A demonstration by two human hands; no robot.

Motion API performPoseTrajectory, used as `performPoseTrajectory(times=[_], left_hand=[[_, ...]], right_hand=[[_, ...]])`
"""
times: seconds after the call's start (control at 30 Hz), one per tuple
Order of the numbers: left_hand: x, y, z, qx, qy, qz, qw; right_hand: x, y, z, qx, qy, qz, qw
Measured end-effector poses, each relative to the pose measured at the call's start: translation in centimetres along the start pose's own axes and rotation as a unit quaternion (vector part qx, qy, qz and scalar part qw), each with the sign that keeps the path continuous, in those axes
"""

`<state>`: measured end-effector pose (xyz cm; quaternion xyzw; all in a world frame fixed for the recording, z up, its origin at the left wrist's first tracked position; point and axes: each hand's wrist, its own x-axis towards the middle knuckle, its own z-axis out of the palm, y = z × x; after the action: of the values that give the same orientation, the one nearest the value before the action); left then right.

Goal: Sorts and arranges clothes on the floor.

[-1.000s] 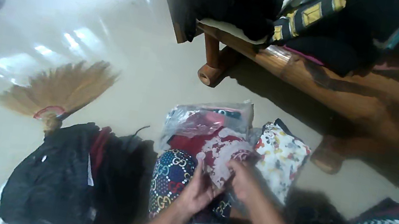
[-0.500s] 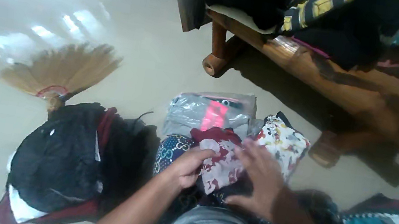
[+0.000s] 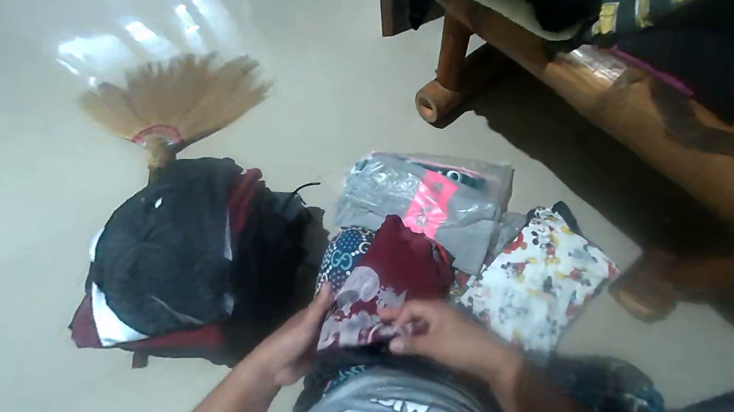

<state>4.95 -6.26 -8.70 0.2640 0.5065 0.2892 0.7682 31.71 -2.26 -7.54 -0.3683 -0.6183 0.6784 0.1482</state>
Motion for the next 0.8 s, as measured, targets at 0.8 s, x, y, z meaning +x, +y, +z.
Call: performPoseTrajectory(times=[0.8], left_hand=[[0.7,0.7,-1.1,0.070,0.019,-0.059,0.996]], right_hand=[[-3.7,-6.8,-9.6,-0.066,0.248,-0.086,0.963]])
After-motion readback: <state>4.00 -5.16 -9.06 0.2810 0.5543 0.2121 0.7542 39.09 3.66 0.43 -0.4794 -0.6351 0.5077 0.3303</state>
